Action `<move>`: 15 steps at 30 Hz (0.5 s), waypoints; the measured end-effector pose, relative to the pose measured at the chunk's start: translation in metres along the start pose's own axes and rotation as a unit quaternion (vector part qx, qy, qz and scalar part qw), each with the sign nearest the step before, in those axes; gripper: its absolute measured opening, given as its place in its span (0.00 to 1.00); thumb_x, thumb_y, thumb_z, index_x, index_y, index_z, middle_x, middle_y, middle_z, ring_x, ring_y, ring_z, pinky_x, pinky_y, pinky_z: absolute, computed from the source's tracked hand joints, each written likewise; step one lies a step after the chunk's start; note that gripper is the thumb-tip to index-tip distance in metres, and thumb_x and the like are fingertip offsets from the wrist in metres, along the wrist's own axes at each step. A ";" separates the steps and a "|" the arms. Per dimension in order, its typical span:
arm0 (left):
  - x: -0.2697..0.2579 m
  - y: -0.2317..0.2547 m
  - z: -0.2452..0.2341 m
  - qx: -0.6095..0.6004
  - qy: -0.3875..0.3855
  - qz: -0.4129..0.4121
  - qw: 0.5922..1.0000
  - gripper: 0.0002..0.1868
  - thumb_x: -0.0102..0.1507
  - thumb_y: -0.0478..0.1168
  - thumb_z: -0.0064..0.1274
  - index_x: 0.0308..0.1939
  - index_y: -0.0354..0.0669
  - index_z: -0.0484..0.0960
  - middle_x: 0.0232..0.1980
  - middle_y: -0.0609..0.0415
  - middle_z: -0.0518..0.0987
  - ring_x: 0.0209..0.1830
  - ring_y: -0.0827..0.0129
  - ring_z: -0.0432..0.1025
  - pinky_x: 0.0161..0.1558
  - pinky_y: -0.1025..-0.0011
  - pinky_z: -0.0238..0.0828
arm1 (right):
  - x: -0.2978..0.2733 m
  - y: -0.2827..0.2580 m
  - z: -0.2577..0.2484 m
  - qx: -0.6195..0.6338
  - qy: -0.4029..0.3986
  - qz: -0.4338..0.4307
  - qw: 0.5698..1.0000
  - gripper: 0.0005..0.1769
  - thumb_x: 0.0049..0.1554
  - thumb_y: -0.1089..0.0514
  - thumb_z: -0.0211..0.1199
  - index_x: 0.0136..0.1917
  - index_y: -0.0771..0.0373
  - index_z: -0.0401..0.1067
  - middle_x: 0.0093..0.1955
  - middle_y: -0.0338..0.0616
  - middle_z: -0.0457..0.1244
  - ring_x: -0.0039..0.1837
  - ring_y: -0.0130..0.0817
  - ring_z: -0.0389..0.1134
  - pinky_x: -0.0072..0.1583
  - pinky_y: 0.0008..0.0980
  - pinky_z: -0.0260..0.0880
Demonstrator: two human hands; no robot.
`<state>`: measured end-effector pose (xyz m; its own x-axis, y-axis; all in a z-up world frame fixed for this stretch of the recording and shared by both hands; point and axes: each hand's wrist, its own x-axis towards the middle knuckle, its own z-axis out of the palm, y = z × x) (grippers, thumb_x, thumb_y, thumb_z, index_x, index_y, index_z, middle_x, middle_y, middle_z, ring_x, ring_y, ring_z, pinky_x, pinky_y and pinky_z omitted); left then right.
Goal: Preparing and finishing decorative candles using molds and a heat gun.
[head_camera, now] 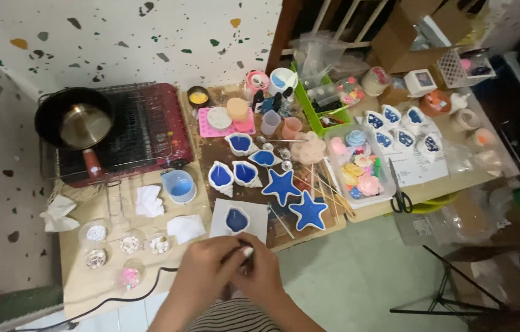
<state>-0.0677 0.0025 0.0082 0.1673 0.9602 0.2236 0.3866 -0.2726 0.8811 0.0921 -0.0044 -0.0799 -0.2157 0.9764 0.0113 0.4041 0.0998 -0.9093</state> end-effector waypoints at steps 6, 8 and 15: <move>-0.005 -0.011 0.015 -0.017 -0.062 -0.126 0.990 0.11 0.59 0.42 0.56 0.33 0.37 0.84 0.29 0.46 0.82 0.27 0.52 0.77 0.32 0.61 0.72 | -0.002 0.016 0.005 0.019 0.085 -0.088 0.992 0.26 0.52 0.60 0.71 0.63 0.61 0.71 0.50 0.48 0.72 0.46 0.36 0.76 0.47 0.33 0.76; -0.009 -0.017 0.018 -0.008 -0.065 -0.112 0.992 0.11 0.60 0.42 0.56 0.32 0.37 0.84 0.29 0.47 0.82 0.29 0.51 0.77 0.32 0.60 0.71 | -0.002 0.020 0.005 -0.007 0.077 -0.001 0.997 0.28 0.48 0.58 0.73 0.61 0.59 0.70 0.44 0.45 0.72 0.39 0.34 0.75 0.41 0.33 0.75; -0.069 -0.065 0.003 -0.103 0.044 -0.250 0.962 0.10 0.59 0.42 0.57 0.41 0.41 0.78 0.37 0.49 0.81 0.41 0.64 0.80 0.32 0.66 0.83 | -0.005 -0.005 0.008 -0.043 -0.010 -0.128 0.991 0.32 0.45 0.56 0.79 0.61 0.60 0.71 0.46 0.45 0.72 0.39 0.37 0.75 0.42 0.32 0.74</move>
<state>-0.1017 -0.0459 -0.0650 -0.0742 0.9720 -0.2229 0.2088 0.2337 0.9496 0.0842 -0.0117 -0.0791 -0.3377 0.9134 0.2274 0.4077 0.3597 -0.8393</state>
